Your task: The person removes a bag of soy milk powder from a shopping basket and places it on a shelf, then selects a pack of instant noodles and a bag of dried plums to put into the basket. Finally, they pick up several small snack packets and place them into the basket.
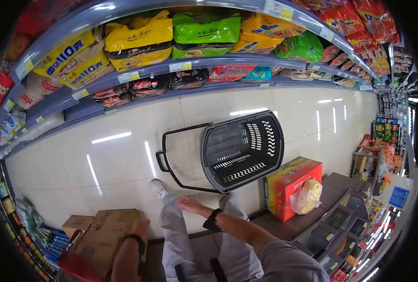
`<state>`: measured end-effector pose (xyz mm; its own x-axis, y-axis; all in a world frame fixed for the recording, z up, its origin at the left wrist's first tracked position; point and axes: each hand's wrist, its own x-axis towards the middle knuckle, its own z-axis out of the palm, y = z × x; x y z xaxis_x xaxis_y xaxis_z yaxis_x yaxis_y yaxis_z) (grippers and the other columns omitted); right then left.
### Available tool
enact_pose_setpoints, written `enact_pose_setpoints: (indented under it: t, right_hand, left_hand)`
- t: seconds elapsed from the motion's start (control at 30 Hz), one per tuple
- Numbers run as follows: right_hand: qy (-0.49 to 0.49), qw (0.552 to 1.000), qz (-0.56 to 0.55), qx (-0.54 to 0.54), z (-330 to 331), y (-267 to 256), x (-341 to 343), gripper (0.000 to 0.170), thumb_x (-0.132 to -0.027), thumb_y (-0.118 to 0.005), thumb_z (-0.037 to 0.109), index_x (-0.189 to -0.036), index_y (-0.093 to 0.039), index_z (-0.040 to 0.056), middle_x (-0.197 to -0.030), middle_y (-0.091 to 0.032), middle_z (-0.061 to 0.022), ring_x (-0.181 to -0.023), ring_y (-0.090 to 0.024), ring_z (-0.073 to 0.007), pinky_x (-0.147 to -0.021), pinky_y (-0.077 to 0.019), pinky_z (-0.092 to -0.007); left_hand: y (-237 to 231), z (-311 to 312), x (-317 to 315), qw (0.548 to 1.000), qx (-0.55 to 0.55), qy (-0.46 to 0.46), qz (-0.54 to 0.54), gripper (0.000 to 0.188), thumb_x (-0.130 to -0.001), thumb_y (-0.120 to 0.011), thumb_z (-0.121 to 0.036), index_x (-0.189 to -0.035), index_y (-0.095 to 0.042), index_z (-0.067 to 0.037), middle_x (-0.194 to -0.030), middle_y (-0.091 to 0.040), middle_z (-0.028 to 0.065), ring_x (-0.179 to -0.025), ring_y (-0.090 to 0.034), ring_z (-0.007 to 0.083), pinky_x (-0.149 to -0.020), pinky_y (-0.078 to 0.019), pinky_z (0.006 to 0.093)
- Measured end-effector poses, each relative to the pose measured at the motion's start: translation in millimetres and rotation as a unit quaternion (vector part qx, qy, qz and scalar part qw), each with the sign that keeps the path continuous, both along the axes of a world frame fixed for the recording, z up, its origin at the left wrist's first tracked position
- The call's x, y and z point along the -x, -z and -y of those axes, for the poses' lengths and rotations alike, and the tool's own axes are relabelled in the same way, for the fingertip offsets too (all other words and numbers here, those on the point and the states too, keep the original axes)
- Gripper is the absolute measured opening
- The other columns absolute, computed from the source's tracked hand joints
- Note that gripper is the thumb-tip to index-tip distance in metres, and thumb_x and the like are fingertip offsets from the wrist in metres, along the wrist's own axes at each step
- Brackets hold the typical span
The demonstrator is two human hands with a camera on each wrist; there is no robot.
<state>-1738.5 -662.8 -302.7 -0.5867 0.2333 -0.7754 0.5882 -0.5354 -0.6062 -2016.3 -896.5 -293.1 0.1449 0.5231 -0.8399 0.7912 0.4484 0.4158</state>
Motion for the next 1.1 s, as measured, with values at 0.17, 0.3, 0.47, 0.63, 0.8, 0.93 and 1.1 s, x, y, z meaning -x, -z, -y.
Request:
enact_pose_setpoints:
  t: [0.17,0.3,0.47,0.63,0.8,0.93,1.1]
  right_hand:
    - [0.241,0.954,-0.159,0.078,-181.1,-87.9,-80.4,0.016,-0.091,-0.058,0.013,-0.103,-0.060,0.0027,-0.091,-0.065,-0.0072,-0.083,-0.063,-0.0140,-0.071,-0.0520,-0.0278]
    - [0.352,0.898,-0.158,-0.210,-374.1,-147.0,-140.8,0.011,-0.087,-0.051,0.005,-0.094,-0.060,0.0018,-0.081,-0.062,-0.0034,-0.075,-0.059,-0.0114,-0.069,-0.0485,-0.0254]
    - [0.415,0.825,-0.202,-0.326,-562.5,-184.1,-166.6,0.035,-0.091,-0.057,0.016,-0.122,-0.049,0.0004,-0.099,-0.060,-0.0068,-0.088,-0.056,-0.0130,-0.077,-0.0443,-0.0252]
    - [0.404,0.832,-0.168,-0.340,-633.1,-230.1,-156.2,0.073,-0.084,-0.068,0.035,-0.140,-0.034,0.0034,-0.130,-0.047,-0.0135,-0.115,-0.048,-0.0205,-0.096,-0.0394,-0.0325]
    - [0.411,0.816,-0.206,-0.350,-658.6,-242.6,-128.3,0.092,-0.077,-0.076,0.037,-0.145,-0.025,0.0022,-0.136,-0.043,-0.0182,-0.121,-0.047,-0.0241,-0.096,-0.0402,-0.0309]
    - [0.383,0.793,-0.297,-0.369,-679.1,-236.7,-121.9,0.085,-0.079,-0.075,0.033,-0.144,-0.030,0.0022,-0.130,-0.050,-0.0148,-0.118,-0.050,-0.0226,-0.097,-0.0411,-0.0301]
    - [0.323,0.801,-0.344,-0.369,-687.3,-222.2,-117.5,0.071,-0.085,-0.069,0.034,-0.142,-0.036,0.0078,-0.130,-0.050,-0.0097,-0.121,-0.046,-0.0175,-0.102,-0.0341,-0.0279]
  left_hand:
    - [-65.1,-261.9,-63.8,0.973,-0.137,-0.165,-0.079,0.028,-0.091,-0.052,-0.027,-0.098,-0.061,-0.001,-0.094,-0.064,0.0198,-0.091,-0.062,0.0354,-0.082,-0.0483,0.0418]
    - [-162.1,-468.6,-154.7,0.855,-0.182,-0.424,0.239,0.018,-0.097,-0.051,-0.017,-0.102,-0.058,-0.001,-0.087,-0.063,0.0046,-0.077,-0.058,0.0109,-0.073,-0.0476,0.0257]
    - [-232.9,-641.9,-230.8,0.811,-0.269,-0.417,0.309,0.039,-0.096,-0.050,-0.014,-0.131,-0.040,-0.002,-0.105,-0.062,0.0110,-0.098,-0.061,0.0183,-0.083,-0.0503,0.0313]
    - [-232.2,-731.3,-245.6,0.768,-0.356,-0.481,0.230,0.068,-0.085,-0.061,-0.014,-0.141,-0.024,-0.004,-0.121,-0.053,0.0159,-0.099,-0.059,0.0212,-0.085,-0.0496,0.0340]
    - [-249.0,-787.1,-253.0,0.641,-0.466,-0.584,0.180,0.084,-0.079,-0.064,-0.017,-0.146,-0.014,-0.007,-0.126,-0.045,0.0147,-0.110,-0.049,0.0202,-0.090,-0.0422,0.0340]
    - [-229.7,-819.9,-235.2,0.576,-0.489,-0.602,0.259,0.082,-0.077,-0.062,-0.017,-0.146,-0.017,-0.010,-0.114,-0.045,0.0061,-0.100,-0.042,0.0161,-0.091,-0.0353,0.0337]
    - [-217.9,-835.2,-241.4,0.565,-0.544,-0.585,0.206,0.083,-0.078,-0.056,-0.007,-0.149,-0.014,-0.008,-0.136,-0.037,0.0185,-0.116,-0.044,0.0278,-0.100,-0.0345,0.0329]
